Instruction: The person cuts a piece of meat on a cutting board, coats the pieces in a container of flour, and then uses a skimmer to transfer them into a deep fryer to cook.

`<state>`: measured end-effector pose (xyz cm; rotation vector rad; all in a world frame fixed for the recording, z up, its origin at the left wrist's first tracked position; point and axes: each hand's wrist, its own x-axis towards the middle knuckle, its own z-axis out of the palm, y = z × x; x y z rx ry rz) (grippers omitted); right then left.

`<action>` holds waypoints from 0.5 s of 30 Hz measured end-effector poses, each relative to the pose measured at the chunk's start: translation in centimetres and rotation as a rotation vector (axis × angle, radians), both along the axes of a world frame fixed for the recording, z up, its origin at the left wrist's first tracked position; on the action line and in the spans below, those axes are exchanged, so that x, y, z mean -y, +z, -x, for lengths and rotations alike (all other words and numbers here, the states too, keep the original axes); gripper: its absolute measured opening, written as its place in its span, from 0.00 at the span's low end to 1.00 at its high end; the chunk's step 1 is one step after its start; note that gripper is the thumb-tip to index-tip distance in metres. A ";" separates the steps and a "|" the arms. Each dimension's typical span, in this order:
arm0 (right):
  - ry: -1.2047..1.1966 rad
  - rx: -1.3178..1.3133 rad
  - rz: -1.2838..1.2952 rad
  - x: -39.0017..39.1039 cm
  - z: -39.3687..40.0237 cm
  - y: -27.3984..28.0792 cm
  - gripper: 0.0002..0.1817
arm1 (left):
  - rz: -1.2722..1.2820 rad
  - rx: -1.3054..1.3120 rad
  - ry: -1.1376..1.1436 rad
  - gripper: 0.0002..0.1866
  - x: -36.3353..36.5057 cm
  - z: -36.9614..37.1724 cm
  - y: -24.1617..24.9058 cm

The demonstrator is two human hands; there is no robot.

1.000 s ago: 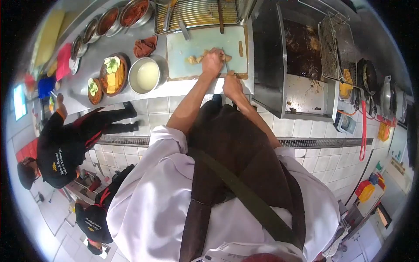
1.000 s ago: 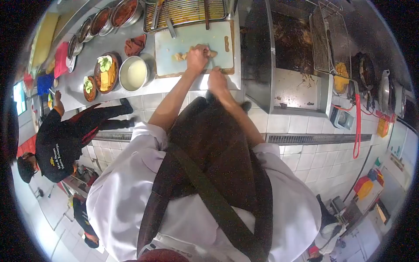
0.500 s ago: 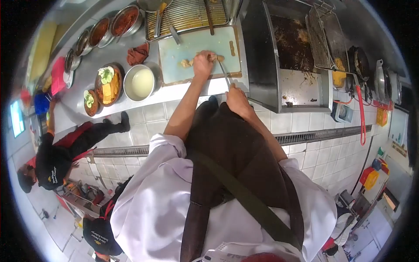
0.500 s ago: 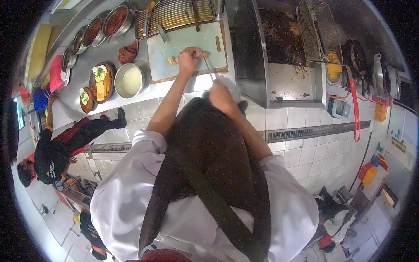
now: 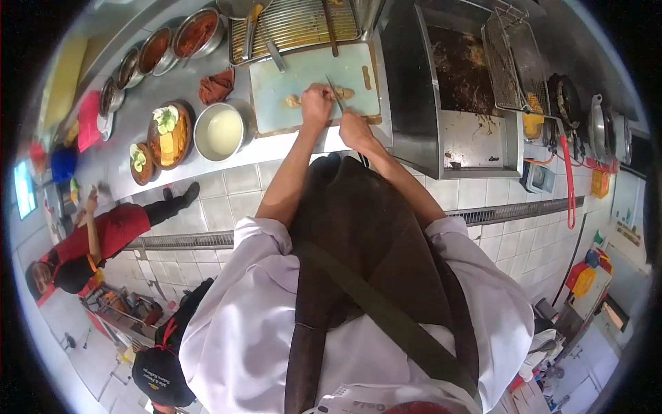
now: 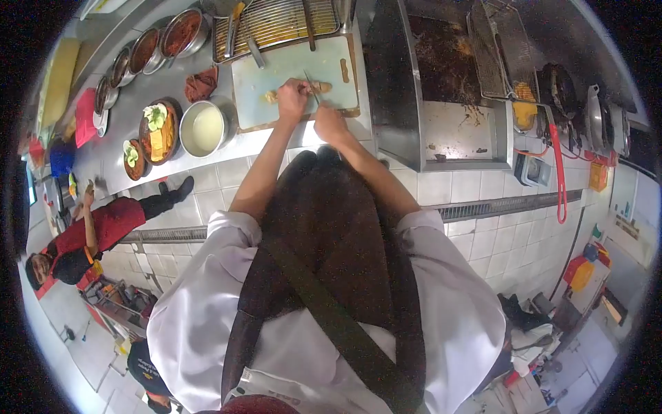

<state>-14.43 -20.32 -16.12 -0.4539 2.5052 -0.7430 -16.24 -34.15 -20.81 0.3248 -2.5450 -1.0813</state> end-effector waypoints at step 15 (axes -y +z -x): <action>0.014 -0.038 -0.105 1.2 0.5 -1.6 0.14 | 0.019 0.110 0.015 0.03 -0.4 -0.1 1.6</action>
